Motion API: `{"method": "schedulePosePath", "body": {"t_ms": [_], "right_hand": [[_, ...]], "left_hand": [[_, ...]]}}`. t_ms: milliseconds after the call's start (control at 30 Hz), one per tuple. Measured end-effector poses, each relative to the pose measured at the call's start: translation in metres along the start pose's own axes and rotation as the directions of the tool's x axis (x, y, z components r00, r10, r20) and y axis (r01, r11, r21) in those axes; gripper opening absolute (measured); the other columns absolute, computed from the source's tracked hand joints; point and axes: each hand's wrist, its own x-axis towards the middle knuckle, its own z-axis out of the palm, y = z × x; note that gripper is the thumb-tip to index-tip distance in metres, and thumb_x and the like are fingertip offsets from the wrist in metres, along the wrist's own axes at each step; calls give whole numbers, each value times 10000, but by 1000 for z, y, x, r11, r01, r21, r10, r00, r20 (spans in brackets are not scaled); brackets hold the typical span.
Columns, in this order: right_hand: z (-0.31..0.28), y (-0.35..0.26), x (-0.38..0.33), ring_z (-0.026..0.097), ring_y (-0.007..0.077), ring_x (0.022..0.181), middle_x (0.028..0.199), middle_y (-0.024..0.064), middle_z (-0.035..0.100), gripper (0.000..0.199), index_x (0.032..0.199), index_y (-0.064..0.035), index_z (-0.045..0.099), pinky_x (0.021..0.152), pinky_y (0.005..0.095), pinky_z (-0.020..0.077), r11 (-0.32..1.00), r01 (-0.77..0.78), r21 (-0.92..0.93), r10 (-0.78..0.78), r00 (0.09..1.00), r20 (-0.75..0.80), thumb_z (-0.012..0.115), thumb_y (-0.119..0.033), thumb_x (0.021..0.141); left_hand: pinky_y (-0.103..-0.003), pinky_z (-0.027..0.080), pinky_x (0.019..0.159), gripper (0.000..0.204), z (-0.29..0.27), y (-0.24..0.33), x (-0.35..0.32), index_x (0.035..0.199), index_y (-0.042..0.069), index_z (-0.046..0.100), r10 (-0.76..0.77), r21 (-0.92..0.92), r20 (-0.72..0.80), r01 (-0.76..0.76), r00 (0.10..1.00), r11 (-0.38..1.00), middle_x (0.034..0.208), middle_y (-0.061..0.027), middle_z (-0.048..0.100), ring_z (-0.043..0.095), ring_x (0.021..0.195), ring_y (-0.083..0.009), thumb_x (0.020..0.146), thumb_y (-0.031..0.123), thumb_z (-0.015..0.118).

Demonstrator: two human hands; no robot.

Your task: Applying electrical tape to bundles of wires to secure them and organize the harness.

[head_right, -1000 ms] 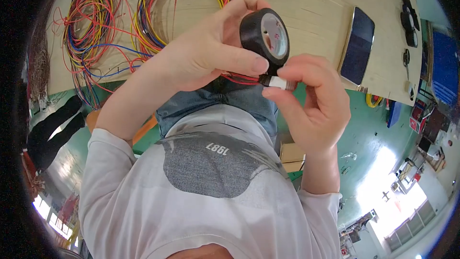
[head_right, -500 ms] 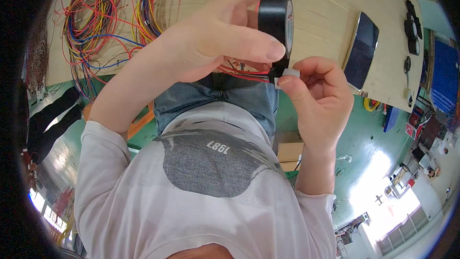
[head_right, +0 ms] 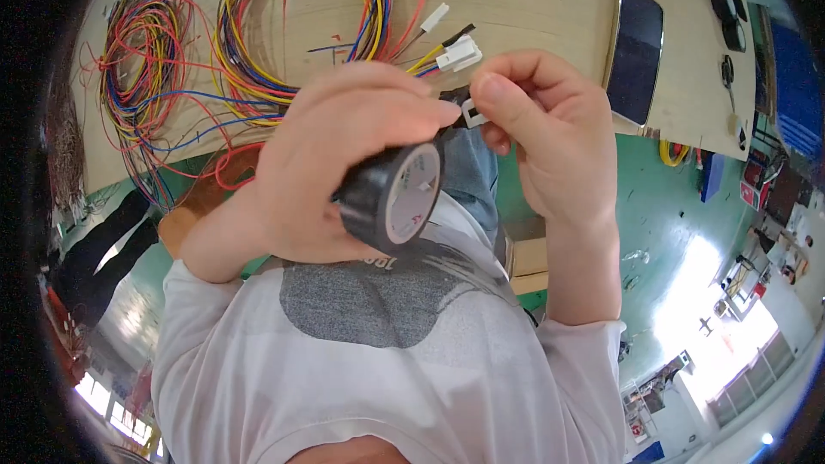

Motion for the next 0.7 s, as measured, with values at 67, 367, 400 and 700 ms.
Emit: {"method": "schedulePosePath", "body": {"t_ms": [67, 367, 400, 700], "right_hand": [[-1, -2, 3, 492, 51, 542, 710, 21, 581, 140, 870, 6, 585, 481, 163, 386, 992, -124, 3, 124, 991, 52, 616, -114, 804], [6, -1, 11, 499, 43, 541, 711, 11, 589, 169, 867, 0, 592, 483, 151, 380, 998, -65, 21, 64, 997, 46, 636, -149, 799], [10, 1, 12, 499, 43, 541, 711, 11, 589, 169, 867, 0, 592, 483, 151, 380, 997, -68, 20, 67, 997, 47, 636, -149, 799], [22, 12, 7, 481, 37, 532, 690, 4, 570, 157, 852, 8, 592, 476, 153, 355, 997, 68, 25, -65, 992, -110, 656, -116, 780]], "left_hand": [[-335, 444, 745, 429, 7, -7, -8, 992, 9, 534, 91, 104, -29, -88, 995, 991, 1002, -114, 607, 563, 893, -275, 615, 130, 699], [-338, 445, 714, 385, 24, -8, -10, 953, 5, 548, 204, 338, -123, -152, 971, 929, 952, -110, 620, 564, 870, -265, 599, 97, 666], [-338, 445, 711, 402, 29, -9, -12, 958, 2, 549, 204, 357, -183, -129, 962, 925, 943, -113, 620, 564, 861, -269, 585, 95, 666], [-331, 432, 713, 409, 48, -6, -19, 958, 1, 555, 186, 434, -270, -53, 945, 900, 911, -107, 621, 568, 844, -263, 583, 113, 671]]}}
